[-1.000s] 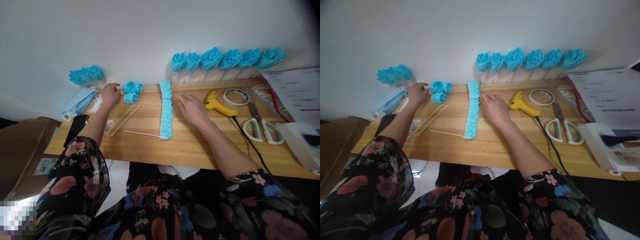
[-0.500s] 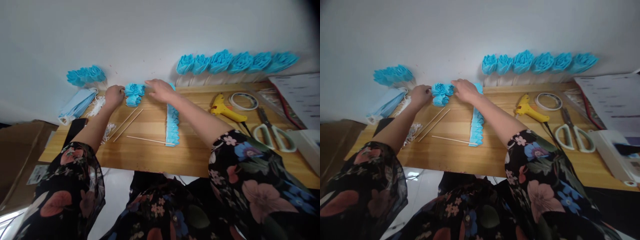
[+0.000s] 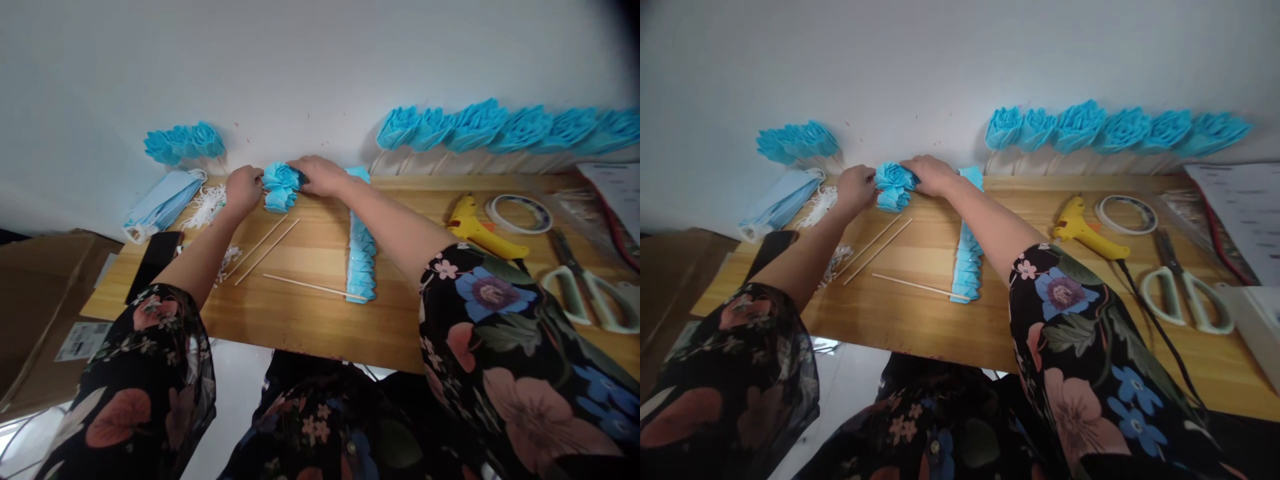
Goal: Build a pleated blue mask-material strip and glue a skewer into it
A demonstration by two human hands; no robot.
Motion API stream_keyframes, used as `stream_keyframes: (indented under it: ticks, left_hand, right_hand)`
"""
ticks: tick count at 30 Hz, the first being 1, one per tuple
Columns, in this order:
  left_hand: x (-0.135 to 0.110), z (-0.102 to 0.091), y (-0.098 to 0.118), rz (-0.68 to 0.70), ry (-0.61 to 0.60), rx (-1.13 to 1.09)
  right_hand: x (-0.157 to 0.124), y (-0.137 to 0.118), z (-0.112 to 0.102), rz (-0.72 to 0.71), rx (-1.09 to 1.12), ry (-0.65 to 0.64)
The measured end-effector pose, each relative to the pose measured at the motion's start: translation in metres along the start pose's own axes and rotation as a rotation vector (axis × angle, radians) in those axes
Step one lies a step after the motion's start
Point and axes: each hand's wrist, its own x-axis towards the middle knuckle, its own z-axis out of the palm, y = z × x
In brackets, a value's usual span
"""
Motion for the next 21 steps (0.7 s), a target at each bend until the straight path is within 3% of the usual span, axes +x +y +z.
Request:
stream_keyframes:
  ticks: [13,21]
  left_hand:
    - [0.0,-0.005,0.001,-0.023,-0.009,0.031]
    - [0.002,-0.004,-0.001,-0.021,-0.014,0.026]
  right_hand:
    - [0.0,-0.016,0.005,0.097,0.01,0.061]
    - [-0.026,-0.016,-0.023,0.091,0.036,0.117]
